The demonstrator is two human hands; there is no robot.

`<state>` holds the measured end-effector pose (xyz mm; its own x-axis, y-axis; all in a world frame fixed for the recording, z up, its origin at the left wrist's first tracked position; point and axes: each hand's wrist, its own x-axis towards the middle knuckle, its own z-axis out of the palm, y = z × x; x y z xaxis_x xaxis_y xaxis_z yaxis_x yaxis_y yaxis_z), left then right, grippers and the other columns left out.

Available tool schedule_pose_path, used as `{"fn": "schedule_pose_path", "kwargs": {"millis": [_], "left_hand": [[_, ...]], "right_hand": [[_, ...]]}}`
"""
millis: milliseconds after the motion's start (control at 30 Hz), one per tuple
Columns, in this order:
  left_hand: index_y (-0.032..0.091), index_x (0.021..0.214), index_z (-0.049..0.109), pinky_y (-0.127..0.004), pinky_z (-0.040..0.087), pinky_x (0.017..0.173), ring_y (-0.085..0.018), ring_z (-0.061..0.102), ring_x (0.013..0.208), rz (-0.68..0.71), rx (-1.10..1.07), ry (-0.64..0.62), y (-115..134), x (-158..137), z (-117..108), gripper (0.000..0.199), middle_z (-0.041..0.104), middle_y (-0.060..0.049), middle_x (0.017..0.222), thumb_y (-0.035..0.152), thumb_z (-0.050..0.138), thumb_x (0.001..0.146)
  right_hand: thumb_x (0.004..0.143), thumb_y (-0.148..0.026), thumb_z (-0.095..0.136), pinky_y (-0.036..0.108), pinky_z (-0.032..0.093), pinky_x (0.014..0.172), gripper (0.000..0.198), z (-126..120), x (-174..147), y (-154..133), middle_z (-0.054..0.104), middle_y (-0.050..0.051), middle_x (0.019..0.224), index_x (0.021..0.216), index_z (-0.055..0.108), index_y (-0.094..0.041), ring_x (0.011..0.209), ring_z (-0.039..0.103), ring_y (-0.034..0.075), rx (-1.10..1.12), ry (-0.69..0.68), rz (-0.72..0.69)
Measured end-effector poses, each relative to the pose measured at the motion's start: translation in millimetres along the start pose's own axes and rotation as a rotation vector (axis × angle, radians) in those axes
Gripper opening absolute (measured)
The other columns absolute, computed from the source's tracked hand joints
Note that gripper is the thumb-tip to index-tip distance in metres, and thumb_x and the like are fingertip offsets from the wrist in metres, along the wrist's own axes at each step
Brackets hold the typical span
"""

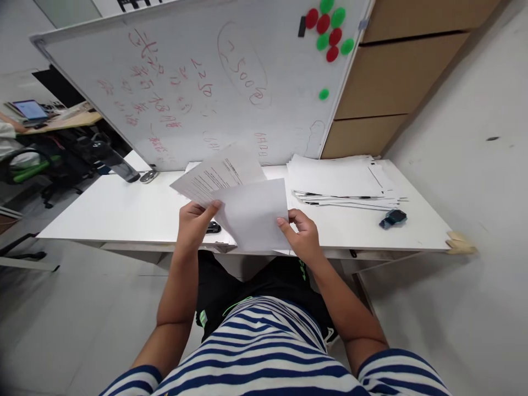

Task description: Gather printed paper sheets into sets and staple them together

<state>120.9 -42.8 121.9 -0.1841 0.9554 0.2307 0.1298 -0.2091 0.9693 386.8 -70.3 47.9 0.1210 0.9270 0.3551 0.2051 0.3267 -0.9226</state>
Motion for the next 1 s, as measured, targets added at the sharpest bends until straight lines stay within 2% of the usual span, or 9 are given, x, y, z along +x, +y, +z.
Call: {"fn": "schedule_pose_path", "kwargs": {"millis": [133, 267, 467, 667, 767, 867, 933, 1000], "left_hand": [[0.017, 0.09, 0.079, -0.034, 0.059, 0.077, -0.023, 0.073, 0.088, -0.018, -0.024, -0.016, -11, -8, 4, 0.035, 0.079, -0.007, 0.092, 0.048, 0.083, 0.075], [0.017, 0.091, 0.079, -0.033, 0.059, 0.076, -0.023, 0.073, 0.088, -0.054, -0.033, -0.044, -21, -12, 9, 0.036, 0.08, -0.008, 0.093, 0.049, 0.082, 0.075], [0.017, 0.093, 0.079, -0.034, 0.06, 0.078, -0.024, 0.074, 0.092, -0.099, -0.056, -0.102, -34, -16, 12, 0.037, 0.08, -0.009, 0.098, 0.048, 0.083, 0.074], [0.017, 0.094, 0.079, -0.036, 0.059, 0.081, -0.026, 0.074, 0.097, -0.108, -0.035, -0.141, -37, -22, 15, 0.037, 0.08, -0.009, 0.101, 0.047, 0.083, 0.075], [0.017, 0.092, 0.079, -0.036, 0.058, 0.082, -0.026, 0.074, 0.096, -0.108, -0.012, -0.109, -38, -22, 15, 0.036, 0.08, -0.009, 0.099, 0.047, 0.082, 0.075], [0.016, 0.09, 0.079, -0.035, 0.058, 0.08, -0.026, 0.074, 0.093, -0.1, 0.004, -0.045, -45, -24, 8, 0.036, 0.08, -0.008, 0.096, 0.049, 0.082, 0.075], [0.015, 0.089, 0.079, -0.035, 0.058, 0.079, -0.026, 0.074, 0.091, -0.107, 0.018, 0.039, -57, -30, -5, 0.038, 0.08, -0.008, 0.093, 0.05, 0.082, 0.074], [0.014, 0.088, 0.078, -0.036, 0.059, 0.084, -0.026, 0.073, 0.093, -0.14, 0.016, 0.177, -72, -43, -23, 0.039, 0.08, -0.008, 0.092, 0.05, 0.082, 0.073]], "right_hand": [[0.089, -0.051, 0.069, 0.03, 0.047, 0.069, 0.029, 2, -9, -1, 0.063, -0.001, 0.078, 0.082, 0.064, -0.023, 0.075, 0.058, 0.017, 0.033, 0.044, 0.083], [0.089, -0.055, 0.066, 0.027, 0.04, 0.062, 0.037, -3, -13, 1, 0.056, -0.002, 0.07, 0.075, 0.058, -0.022, 0.066, 0.05, 0.014, -0.036, 0.036, 0.12], [0.092, -0.06, 0.058, 0.027, 0.028, 0.054, 0.055, -7, -15, -2, 0.03, -0.006, 0.058, 0.06, 0.035, -0.023, 0.057, 0.031, 0.011, -0.11, 0.064, 0.092], [0.095, -0.06, 0.053, 0.027, 0.025, 0.054, 0.057, 0, -17, 3, 0.024, -0.006, 0.058, 0.06, 0.028, -0.023, 0.057, 0.026, 0.01, -0.127, 0.114, 0.066], [0.095, -0.059, 0.055, 0.027, 0.026, 0.055, 0.058, 4, -17, 4, 0.024, -0.007, 0.059, 0.059, 0.027, -0.023, 0.057, 0.025, 0.01, -0.127, 0.177, 0.048], [0.094, -0.058, 0.057, 0.026, 0.028, 0.057, 0.056, 3, -14, 8, 0.026, -0.007, 0.06, 0.06, 0.03, -0.023, 0.059, 0.027, 0.011, -0.114, 0.305, 0.053], [0.093, -0.058, 0.058, 0.025, 0.031, 0.059, 0.051, 1, -7, 12, 0.031, -0.007, 0.061, 0.063, 0.036, -0.023, 0.06, 0.031, 0.011, -0.054, 0.404, 0.08], [0.091, -0.058, 0.06, 0.024, 0.035, 0.062, 0.046, 3, 7, 19, 0.036, -0.007, 0.064, 0.068, 0.042, -0.023, 0.063, 0.035, 0.011, 0.042, 0.471, 0.104]]}}
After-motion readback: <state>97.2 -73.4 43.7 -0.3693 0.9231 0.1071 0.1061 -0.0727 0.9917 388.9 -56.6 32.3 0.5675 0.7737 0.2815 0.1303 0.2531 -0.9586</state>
